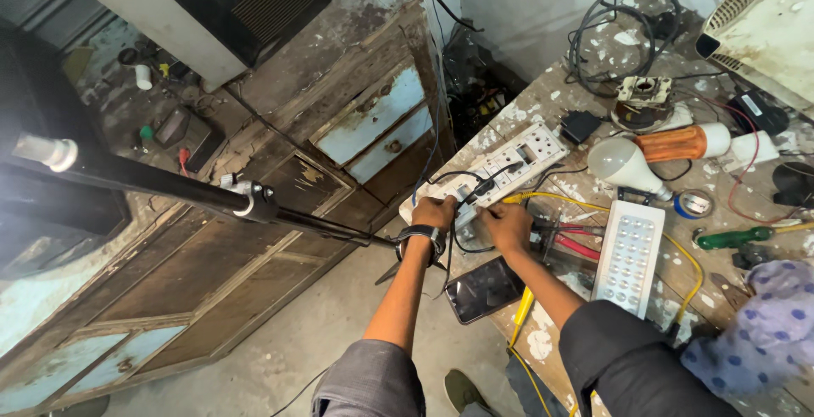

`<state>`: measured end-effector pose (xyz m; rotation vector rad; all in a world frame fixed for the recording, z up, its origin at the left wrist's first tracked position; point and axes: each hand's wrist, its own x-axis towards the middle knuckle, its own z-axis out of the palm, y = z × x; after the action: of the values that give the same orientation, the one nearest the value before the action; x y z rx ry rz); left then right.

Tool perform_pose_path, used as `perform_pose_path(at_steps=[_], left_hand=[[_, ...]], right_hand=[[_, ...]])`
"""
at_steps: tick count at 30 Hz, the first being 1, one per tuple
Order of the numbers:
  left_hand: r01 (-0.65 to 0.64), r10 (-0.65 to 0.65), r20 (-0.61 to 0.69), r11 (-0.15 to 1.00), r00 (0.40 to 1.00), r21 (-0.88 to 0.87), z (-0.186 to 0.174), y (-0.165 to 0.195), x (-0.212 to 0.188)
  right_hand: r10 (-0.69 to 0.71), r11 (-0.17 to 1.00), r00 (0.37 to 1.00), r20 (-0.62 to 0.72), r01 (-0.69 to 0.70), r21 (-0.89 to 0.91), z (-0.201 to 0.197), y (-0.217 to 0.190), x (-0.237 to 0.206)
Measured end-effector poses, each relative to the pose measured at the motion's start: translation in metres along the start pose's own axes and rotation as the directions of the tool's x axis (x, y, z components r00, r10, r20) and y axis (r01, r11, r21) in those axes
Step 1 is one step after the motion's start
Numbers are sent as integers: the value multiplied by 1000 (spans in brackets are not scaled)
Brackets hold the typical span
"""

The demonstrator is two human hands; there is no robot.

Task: The person works on a pedestal fan in a repair workshop, handling the fan head and blades, then unplugs and reconnects the power cord at a power strip on a cluttered workbench. They use a screwdriver while handling small electrical parts and wires, then reattach the fan head and test the fan, which spins at the end.

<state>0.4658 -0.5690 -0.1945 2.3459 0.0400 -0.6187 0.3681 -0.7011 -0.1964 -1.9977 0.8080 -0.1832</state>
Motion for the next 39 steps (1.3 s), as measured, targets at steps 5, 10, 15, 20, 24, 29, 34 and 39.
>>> perform_pose_path(at_steps=[5, 10, 15, 20, 24, 29, 34, 39], left_hand=[[128, -115, 95, 981, 989, -145, 8, -1, -1], [211, -178, 137, 932, 974, -293, 14, 5, -1], [352, -297, 221, 894, 929, -277, 11, 11, 9], [482, -405, 264, 770, 875, -418, 12, 20, 23], [-14, -45, 246, 972, 968, 236, 5, 16, 22], [354, -307, 205, 900, 929, -255, 1, 15, 5], [342, -346, 59, 937, 936, 63, 7, 28, 17], [295, -310, 91, 945, 947, 142, 5, 25, 17]], right_hand=[[176, 984, 982, 73, -173, -51, 3, 0, 10], [379, 816, 893, 244, -447, 366, 3, -7, 14], [509, 710, 811, 289, -585, 392, 8, -11, 19], [516, 675, 808, 285, -588, 445, 12, -10, 21], [487, 659, 803, 344, -597, 458, 12, -12, 18], [457, 714, 850, 261, -526, 462, 2, -24, 11], [530, 741, 831, 172, -552, 384, 0, -31, 12], [515, 712, 826, 231, -562, 422, 7, -23, 16]])
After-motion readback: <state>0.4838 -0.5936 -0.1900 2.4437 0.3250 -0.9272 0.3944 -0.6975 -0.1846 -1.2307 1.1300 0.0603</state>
